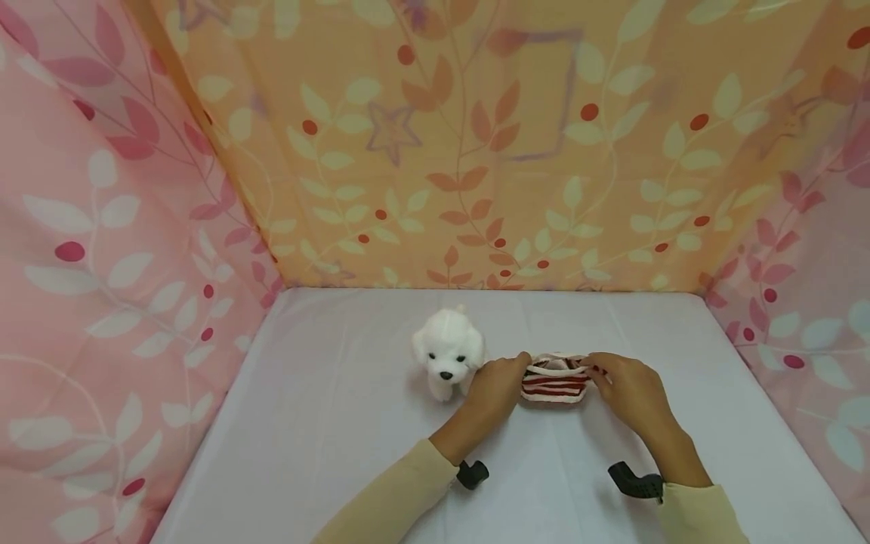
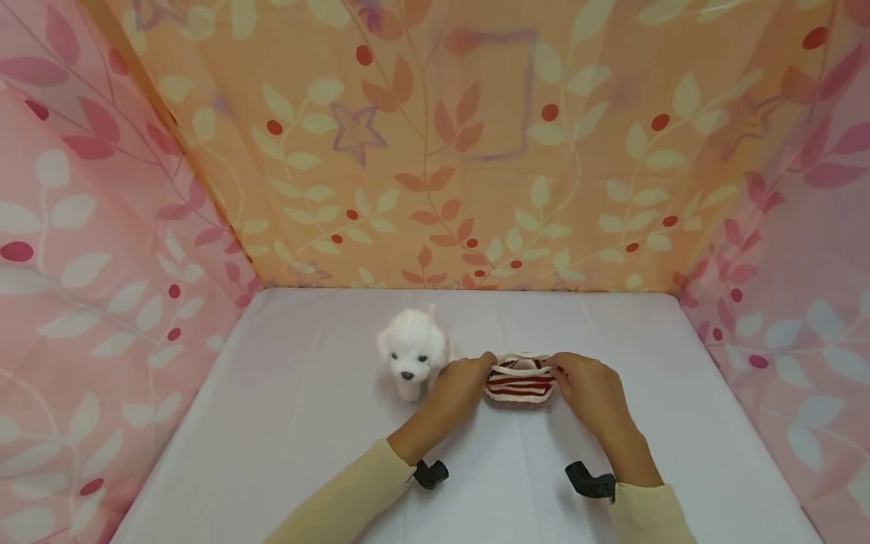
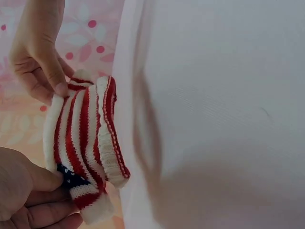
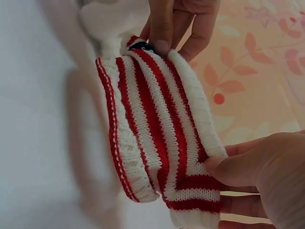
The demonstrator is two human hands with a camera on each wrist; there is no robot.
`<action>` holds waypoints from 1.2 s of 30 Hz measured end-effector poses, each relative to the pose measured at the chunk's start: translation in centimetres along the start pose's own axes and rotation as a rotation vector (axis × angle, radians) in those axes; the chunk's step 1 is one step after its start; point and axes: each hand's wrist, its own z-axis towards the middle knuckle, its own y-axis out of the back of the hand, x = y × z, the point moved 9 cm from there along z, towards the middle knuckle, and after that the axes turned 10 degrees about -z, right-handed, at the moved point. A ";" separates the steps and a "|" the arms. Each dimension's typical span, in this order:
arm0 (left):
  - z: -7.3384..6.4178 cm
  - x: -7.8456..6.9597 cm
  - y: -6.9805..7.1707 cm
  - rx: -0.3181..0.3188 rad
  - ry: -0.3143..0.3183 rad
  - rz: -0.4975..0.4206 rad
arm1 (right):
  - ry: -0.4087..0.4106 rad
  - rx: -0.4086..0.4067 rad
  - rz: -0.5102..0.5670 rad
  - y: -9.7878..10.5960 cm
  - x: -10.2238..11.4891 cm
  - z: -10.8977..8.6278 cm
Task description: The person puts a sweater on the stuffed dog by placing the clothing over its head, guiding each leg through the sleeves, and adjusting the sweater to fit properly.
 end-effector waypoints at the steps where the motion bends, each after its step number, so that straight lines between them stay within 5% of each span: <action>1: 0.0 -0.3 0.5 -0.024 -0.009 -0.005 | 0.001 -0.024 0.001 0.6 0.1 0.0; 9: -0.7 -2.8 4.8 -0.242 -0.109 -0.073 | 0.018 -0.216 0.019 6.2 0.8 -0.1; 19: -1.7 -4.2 11.3 -0.395 -0.138 -0.123 | 0.055 -0.362 0.042 11.3 2.9 0.3; 28: -2.8 -2.0 14.7 -0.436 -0.094 -0.271 | 0.071 -0.407 0.088 12.7 5.7 1.5; 36: -3.5 1.0 17.6 -0.511 -0.030 -0.233 | 0.119 -0.418 0.158 11.8 8.4 3.8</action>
